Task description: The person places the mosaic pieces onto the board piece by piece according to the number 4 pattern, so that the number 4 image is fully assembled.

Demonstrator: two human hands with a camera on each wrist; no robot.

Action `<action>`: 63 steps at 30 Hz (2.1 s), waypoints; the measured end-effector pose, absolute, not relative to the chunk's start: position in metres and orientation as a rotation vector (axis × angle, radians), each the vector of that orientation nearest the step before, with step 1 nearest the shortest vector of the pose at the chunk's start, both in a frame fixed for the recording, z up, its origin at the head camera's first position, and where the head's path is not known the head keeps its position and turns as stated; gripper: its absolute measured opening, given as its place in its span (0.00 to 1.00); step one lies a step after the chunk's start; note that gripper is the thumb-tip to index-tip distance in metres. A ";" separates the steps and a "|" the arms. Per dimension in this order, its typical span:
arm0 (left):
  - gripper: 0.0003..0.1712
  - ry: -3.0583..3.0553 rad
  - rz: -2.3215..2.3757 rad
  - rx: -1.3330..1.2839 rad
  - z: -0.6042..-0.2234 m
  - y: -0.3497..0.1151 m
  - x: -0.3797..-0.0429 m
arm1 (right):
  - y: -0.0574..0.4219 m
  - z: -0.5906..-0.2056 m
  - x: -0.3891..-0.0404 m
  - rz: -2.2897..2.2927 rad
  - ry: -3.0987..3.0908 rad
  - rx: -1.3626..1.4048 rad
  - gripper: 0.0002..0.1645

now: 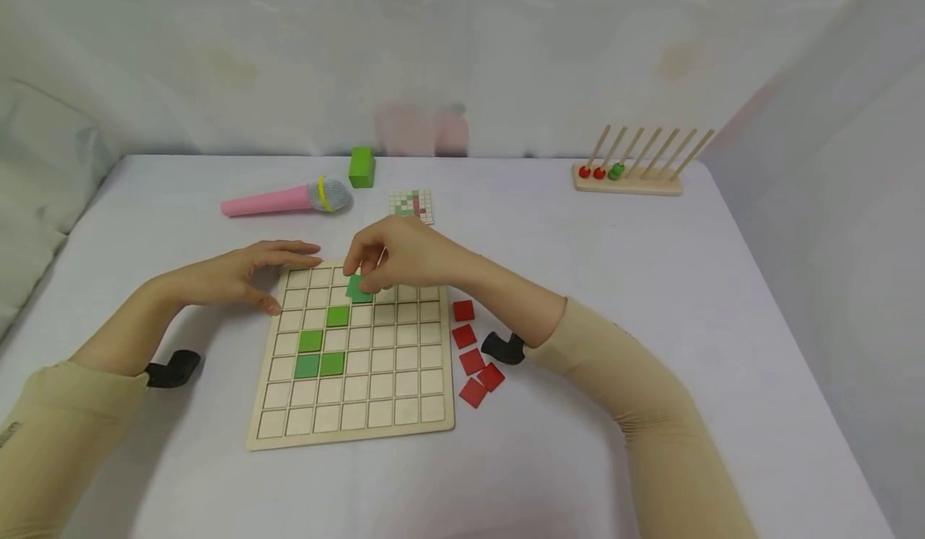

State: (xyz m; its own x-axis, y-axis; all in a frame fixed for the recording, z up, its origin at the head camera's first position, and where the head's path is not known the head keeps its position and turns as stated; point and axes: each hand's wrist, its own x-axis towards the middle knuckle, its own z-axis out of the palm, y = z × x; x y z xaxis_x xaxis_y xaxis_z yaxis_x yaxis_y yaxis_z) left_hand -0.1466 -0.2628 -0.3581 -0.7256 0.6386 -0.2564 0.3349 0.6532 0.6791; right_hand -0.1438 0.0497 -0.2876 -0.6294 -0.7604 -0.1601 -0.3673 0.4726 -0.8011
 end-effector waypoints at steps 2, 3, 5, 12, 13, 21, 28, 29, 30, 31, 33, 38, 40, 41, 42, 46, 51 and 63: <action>0.43 2.391 0.844 0.762 -0.358 -0.263 -0.147 | 0.043 -0.288 -0.145 -1.045 2.191 -0.929 0.09; 0.43 2.390 0.844 0.758 -0.358 -0.263 -0.147 | 0.040 -0.289 -0.146 -1.048 2.176 -0.921 0.09; 0.43 2.387 0.849 0.747 -0.358 -0.263 -0.147 | 0.034 -0.290 -0.146 -1.055 2.140 -0.904 0.08; 0.42 2.380 0.863 0.752 -0.358 -0.263 -0.147 | 0.014 -0.300 -0.142 -0.970 2.055 -0.846 0.08; 0.42 2.382 0.862 0.757 -0.358 -0.263 -0.147 | 0.012 -0.301 -0.141 -0.946 2.040 -0.834 0.09; 0.42 2.383 0.864 0.750 -0.358 -0.263 -0.147 | 0.004 -0.312 -0.135 -0.643 2.006 -0.869 0.09; 0.43 2.381 0.862 0.736 -0.359 -0.263 -0.147 | 0.002 -0.321 -0.127 -0.564 2.025 -0.867 0.08; 0.43 2.381 0.861 0.738 -0.359 -0.263 -0.147 | 0.002 -0.321 -0.126 -0.554 2.035 -0.862 0.08; 0.43 2.381 0.861 0.739 -0.359 -0.263 -0.148 | 0.002 -0.322 -0.125 -0.548 2.041 -0.857 0.08; 0.43 2.381 0.861 0.738 -0.359 -0.263 -0.148 | 0.001 -0.322 -0.125 -0.540 2.045 -0.857 0.08; 0.43 2.380 0.861 0.739 -0.359 -0.263 -0.148 | 0.001 -0.324 -0.123 -0.530 2.045 -0.858 0.08; 0.43 2.372 0.872 0.711 -0.359 -0.262 -0.147 | -0.002 -0.326 -0.120 -0.513 2.035 -0.873 0.09; 0.43 2.372 0.875 0.705 -0.358 -0.262 -0.147 | -0.002 -0.326 -0.120 -0.504 2.044 -0.885 0.09; 0.43 2.373 0.875 0.705 -0.358 -0.262 -0.147 | -0.002 -0.326 -0.119 -0.501 2.048 -0.886 0.09; 0.43 2.375 0.874 0.706 -0.358 -0.262 -0.147 | -0.002 -0.326 -0.119 -0.495 2.053 -0.891 0.09; 0.43 2.378 0.863 0.706 -0.357 -0.261 -0.147 | -0.002 -0.326 -0.118 -0.499 2.057 -0.898 0.08; 0.44 2.377 0.864 0.715 -0.358 -0.261 -0.148 | -0.001 -0.324 -0.117 -0.498 2.065 -0.902 0.07; 0.43 2.386 0.854 0.725 -0.360 -0.262 -0.148 | 0.018 -0.312 -0.139 -0.590 2.175 -0.945 0.06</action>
State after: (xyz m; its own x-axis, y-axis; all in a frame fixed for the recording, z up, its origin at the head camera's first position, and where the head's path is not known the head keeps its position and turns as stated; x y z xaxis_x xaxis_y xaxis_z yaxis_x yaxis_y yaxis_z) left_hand -0.1476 -0.2624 -0.3597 -0.7328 0.6239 -0.2716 0.3099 0.6614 0.6830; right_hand -0.1387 0.0181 -0.3123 -0.5018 -0.7631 -0.4072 -0.4525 0.6329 -0.6283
